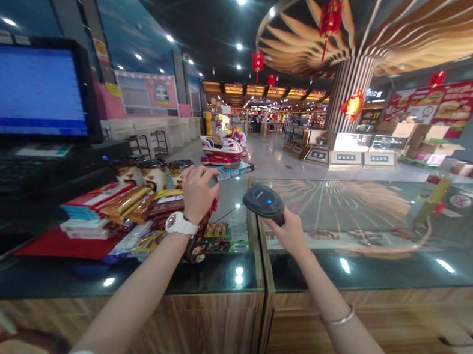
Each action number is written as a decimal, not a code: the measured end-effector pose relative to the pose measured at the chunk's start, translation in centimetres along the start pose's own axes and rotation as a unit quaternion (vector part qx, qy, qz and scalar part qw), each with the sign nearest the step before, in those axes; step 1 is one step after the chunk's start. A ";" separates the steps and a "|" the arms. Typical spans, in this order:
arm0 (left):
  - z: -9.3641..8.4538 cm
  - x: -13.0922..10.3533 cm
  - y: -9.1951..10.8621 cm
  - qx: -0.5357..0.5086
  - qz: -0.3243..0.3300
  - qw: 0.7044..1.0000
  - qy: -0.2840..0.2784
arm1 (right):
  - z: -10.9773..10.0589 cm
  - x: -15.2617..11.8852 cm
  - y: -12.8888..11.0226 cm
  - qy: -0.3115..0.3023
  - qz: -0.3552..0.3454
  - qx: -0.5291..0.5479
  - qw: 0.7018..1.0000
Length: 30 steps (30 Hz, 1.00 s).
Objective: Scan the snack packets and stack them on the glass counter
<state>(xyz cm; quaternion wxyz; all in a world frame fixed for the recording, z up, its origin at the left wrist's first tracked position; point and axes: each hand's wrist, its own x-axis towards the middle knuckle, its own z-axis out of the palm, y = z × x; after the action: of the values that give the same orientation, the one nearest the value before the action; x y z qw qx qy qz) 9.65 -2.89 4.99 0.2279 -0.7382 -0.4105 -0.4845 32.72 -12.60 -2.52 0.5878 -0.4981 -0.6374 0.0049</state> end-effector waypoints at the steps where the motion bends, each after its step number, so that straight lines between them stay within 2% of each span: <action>1: -0.1 0.1 -0.1 0.002 -0.011 1.000 -0.002 | 0.0 0.0 -0.1 0.002 0.005 -0.002 1.000; 6: 0.0 0.2 -0.3 -0.020 -0.054 0.998 -0.019 | -0.2 -0.1 -0.2 0.024 0.019 -0.016 0.999; 9: 0.3 0.1 -0.3 -0.034 -0.065 0.997 -0.030 | -0.2 -0.1 -0.1 0.015 0.016 -0.018 1.000; 17: 0.7 -0.2 -0.2 -0.044 -0.067 0.995 -0.065 | 0.3 -0.8 0.1 -0.042 -0.012 -0.038 0.998; 30: 0.9 -0.4 -0.4 -0.045 -0.056 0.995 -0.076 | 0.5 -1.1 0.6 -0.046 -0.011 -0.084 0.995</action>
<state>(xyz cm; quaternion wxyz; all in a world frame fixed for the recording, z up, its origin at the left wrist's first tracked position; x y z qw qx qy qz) 9.77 -2.16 4.22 0.1353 -0.7579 -0.4454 -0.4571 32.48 -12.70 -3.87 0.5141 -0.5378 -0.6675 -0.0318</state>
